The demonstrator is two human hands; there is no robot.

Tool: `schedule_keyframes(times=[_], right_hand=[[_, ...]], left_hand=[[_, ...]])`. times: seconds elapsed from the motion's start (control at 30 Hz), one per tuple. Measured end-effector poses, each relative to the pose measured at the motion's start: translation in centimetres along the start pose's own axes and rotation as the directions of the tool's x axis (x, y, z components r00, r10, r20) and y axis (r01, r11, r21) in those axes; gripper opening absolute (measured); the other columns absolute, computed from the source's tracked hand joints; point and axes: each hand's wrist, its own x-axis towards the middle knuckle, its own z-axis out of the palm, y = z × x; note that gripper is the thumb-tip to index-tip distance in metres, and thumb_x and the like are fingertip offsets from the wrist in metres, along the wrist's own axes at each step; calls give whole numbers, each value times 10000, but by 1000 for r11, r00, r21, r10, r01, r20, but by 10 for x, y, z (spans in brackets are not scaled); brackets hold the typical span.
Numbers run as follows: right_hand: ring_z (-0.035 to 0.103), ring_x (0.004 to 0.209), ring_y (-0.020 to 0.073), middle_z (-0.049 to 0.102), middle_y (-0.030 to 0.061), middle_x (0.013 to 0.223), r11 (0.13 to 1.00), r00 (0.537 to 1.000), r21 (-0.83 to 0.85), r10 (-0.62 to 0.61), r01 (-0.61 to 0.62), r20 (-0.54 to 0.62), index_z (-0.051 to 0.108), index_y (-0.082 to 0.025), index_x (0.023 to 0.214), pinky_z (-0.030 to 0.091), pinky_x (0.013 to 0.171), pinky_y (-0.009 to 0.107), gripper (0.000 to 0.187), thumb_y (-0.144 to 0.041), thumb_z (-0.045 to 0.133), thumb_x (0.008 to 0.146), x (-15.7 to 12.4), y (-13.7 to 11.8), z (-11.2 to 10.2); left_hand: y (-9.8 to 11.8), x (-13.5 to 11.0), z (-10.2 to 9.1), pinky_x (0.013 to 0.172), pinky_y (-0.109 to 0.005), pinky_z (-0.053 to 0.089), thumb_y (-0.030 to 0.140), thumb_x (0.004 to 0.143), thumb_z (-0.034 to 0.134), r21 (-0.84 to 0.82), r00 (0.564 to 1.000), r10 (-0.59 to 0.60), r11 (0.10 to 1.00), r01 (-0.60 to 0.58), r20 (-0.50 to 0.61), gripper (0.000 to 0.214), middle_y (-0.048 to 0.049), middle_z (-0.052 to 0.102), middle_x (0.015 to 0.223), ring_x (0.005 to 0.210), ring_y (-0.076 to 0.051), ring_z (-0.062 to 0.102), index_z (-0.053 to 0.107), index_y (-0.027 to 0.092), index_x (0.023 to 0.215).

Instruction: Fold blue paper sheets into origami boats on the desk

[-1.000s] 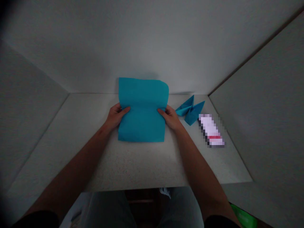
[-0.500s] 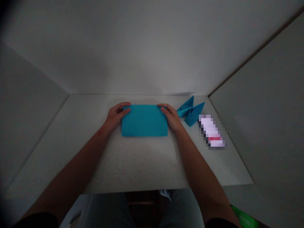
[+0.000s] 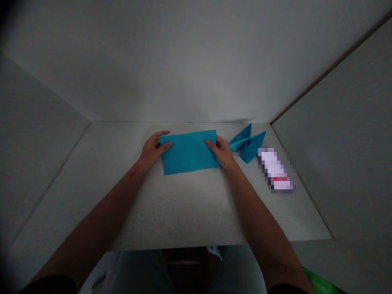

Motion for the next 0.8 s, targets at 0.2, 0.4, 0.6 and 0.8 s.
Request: schedule_keyframes(times=[0.2, 0.4, 0.6, 0.8], right_hand=[[769, 899, 271, 831, 22, 1019, 998, 997, -36, -59, 61, 42, 795, -296, 1009, 656, 837, 444, 528, -665, 973, 675, -2, 2, 2], [740, 1014, 298, 804, 37, 1056, 859, 878, -327, -458, 395, -141, 804, -320, 1021, 597, 967, 504, 342, -640, 806, 899, -4, -5, -1], [685, 1254, 341, 786, 52, 1289, 441, 758, -688, -602, 577, 250, 803, -338, 1054, 434, 1146, 577, 239, -490, 620, 1034, -14, -25, -9], [656, 1316, 349, 741, 49, 1430, 366, 786, -696, -302, 617, 539, 783, -318, 1162, 376, 1125, 542, 234, -388, 726, 946, -13, -18, -8]], left_hand=[[-4, 5, -3, 616, -251, 517, 623, 753, 933, -51, 971, 120, 990, -133, -209, 622, -5, 705, 847, 698, -148, 645, 671, 252, 1178], [-13, 9, -6, 849, -343, 567, 650, 813, 872, 192, 903, 323, 942, -276, -284, 740, -87, 692, 1249, 1018, -213, 685, 563, 312, 1394], [-4, -6, -2, 918, -404, 556, 457, 812, 879, 616, 835, 537, 699, -364, -115, 888, -126, 444, 1543, 1121, -241, 591, 473, 348, 1594], [7, -11, 4, 1072, -486, 455, 272, 841, 856, 748, 890, 408, 521, -410, 204, 374, -62, 631, 1419, 1163, -269, 577, 805, 348, 1204]])
